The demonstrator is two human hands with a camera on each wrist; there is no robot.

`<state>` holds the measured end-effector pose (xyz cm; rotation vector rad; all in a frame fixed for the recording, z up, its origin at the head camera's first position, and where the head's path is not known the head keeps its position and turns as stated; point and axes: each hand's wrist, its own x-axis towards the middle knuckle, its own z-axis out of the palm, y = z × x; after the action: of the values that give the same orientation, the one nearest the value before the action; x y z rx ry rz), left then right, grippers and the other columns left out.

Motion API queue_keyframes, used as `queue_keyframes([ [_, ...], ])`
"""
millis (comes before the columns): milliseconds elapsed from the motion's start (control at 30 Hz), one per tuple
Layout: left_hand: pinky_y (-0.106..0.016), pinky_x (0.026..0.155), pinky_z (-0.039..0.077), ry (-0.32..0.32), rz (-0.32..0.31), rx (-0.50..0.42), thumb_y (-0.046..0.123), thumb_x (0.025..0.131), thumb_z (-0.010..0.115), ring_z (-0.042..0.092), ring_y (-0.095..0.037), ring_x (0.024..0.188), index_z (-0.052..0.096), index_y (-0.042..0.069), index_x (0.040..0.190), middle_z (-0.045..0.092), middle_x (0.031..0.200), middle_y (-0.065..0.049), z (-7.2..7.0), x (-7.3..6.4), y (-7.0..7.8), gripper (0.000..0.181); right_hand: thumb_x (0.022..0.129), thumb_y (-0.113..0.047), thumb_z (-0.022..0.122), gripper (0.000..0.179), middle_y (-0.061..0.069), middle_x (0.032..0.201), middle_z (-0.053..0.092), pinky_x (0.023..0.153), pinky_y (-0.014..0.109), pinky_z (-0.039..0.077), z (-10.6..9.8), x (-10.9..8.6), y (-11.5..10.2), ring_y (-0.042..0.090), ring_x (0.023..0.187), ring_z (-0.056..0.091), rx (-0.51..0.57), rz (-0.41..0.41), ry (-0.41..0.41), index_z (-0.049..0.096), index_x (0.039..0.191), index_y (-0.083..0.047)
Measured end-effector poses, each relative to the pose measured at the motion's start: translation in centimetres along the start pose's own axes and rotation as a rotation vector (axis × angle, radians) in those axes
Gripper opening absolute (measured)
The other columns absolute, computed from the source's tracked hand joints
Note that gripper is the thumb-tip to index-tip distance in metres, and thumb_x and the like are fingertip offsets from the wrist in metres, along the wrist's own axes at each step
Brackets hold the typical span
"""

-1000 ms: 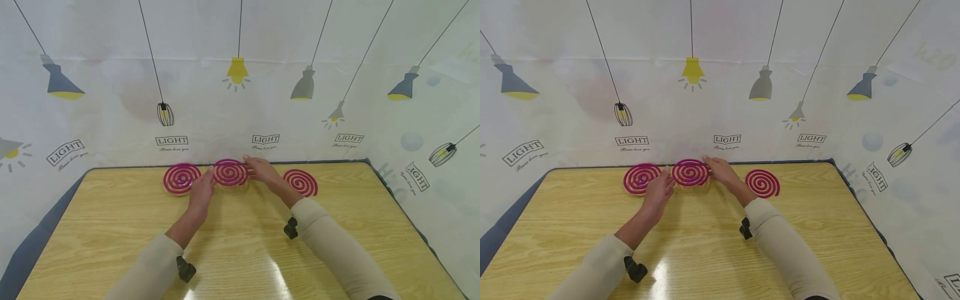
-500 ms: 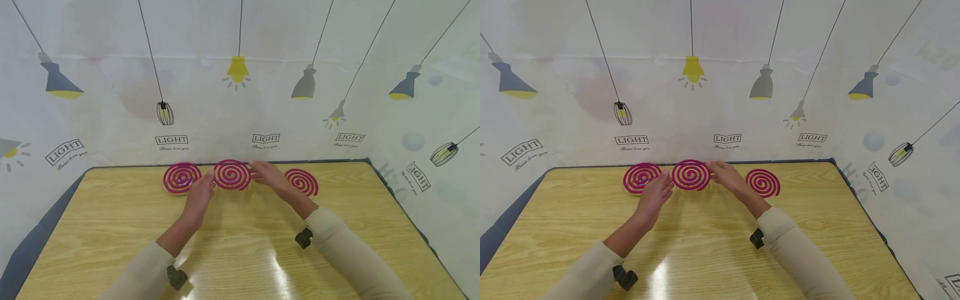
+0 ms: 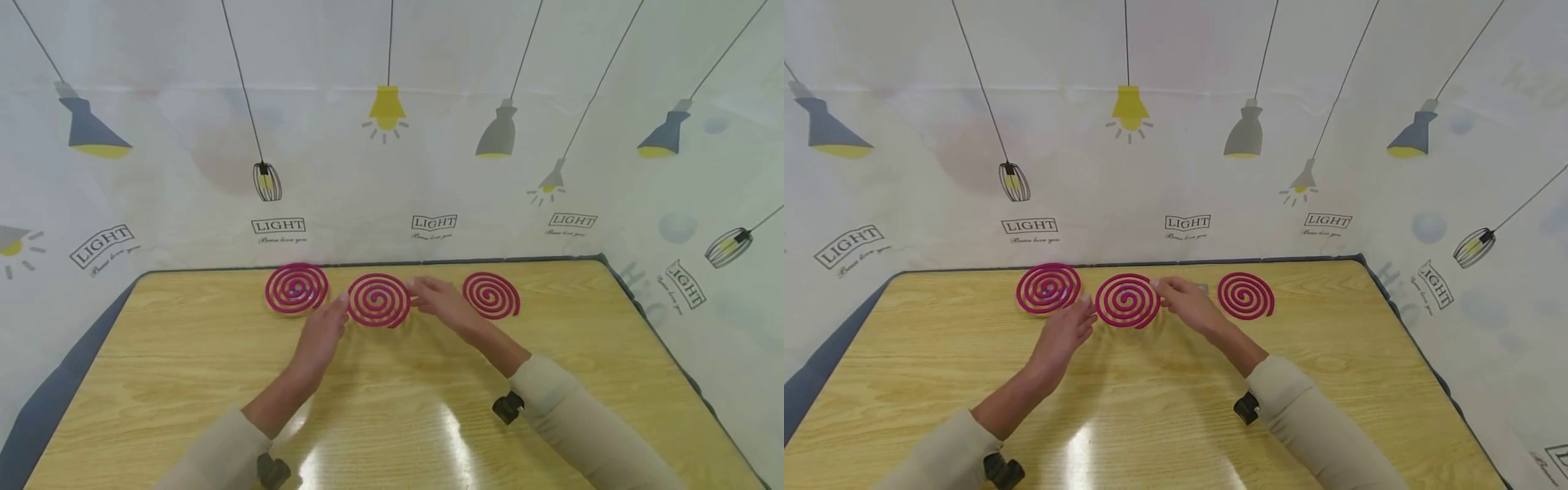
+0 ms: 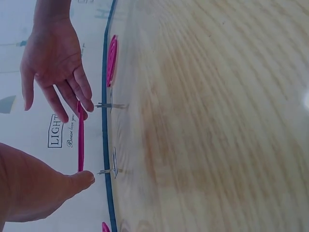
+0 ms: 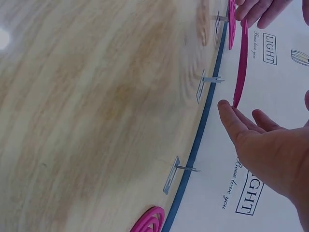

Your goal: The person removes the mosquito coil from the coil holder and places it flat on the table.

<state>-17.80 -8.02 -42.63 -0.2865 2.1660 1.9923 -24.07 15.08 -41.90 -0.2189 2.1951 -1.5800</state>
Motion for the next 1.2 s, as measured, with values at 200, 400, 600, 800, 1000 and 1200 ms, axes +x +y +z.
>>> queue_keyframes([
  [200,-0.051,0.112,0.036,-0.015,-0.01,-0.009,0.053,0.1,0.042,0.046,-0.043,0.131,0.04,-0.004,0.144,0.046,0.143,-0.027,0.2,-0.2,-0.8,0.072,0.103,-0.04,0.044,0.062,0.026,0.14,0.049,0.11,0.045,0.042,0.4,-0.2,0.7,0.039,0.125,0.053,-0.018,-0.009,0.006,0.037,0.144,0.006],
  [400,-0.048,0.112,0.038,-0.027,-0.027,-0.025,0.049,0.101,0.043,0.046,-0.041,0.132,0.041,-0.007,0.143,0.044,0.144,-0.026,0.3,-0.3,-1.1,0.07,0.102,-0.042,0.047,0.062,0.026,0.136,0.053,0.107,0.047,0.045,0.7,-0.1,1.7,0.038,0.122,0.056,-0.04,0.002,0.022,0.041,0.142,0.005],
  [600,-0.051,0.11,0.039,-0.023,-0.065,-0.017,0.048,0.101,0.043,0.047,-0.043,0.13,0.043,-0.009,0.139,0.049,0.138,-0.031,0.5,-0.5,-1.6,0.069,0.101,-0.04,0.048,0.061,0.025,0.138,0.053,0.105,0.046,0.047,1.3,-0.1,2.3,0.038,0.119,0.058,-0.067,0.012,0.044,0.043,0.141,0.005],
  [800,-0.05,0.11,0.038,-0.04,-0.067,-0.069,0.043,0.103,0.043,0.045,-0.043,0.13,0.039,-0.015,0.139,0.046,0.138,-0.033,0.8,-0.7,-1.7,0.068,0.102,-0.037,0.048,0.056,0.024,0.133,0.056,0.103,0.045,0.048,1.6,-0.1,2.7,0.037,0.117,0.06,-0.06,0.027,0.057,0.047,0.139,0.005],
  [1000,-0.043,0.102,0.05,0.016,-0.134,-0.041,0.046,0.101,0.045,0.061,-0.035,0.112,0.054,-0.01,0.119,0.062,0.115,-0.026,1.0,-0.7,-1.4,0.059,0.101,-0.039,0.048,0.058,0.026,0.134,0.055,0.104,0.044,0.048,1.7,-0.2,2.6,0.036,0.116,0.06,-0.022,0.06,0.049,0.047,0.138,0.006],
  [1200,-0.047,0.111,0.04,-0.032,-0.197,-0.074,0.047,0.101,0.044,0.047,-0.04,0.131,0.034,-0.012,0.143,0.046,0.141,-0.03,1.2,-0.6,-1.3,0.073,0.1,-0.04,0.049,0.056,0.023,0.129,0.06,0.102,0.043,0.049,1.9,-0.2,2.4,0.033,0.114,0.061,-0.045,0.088,0.068,0.051,0.136,0.003],
])
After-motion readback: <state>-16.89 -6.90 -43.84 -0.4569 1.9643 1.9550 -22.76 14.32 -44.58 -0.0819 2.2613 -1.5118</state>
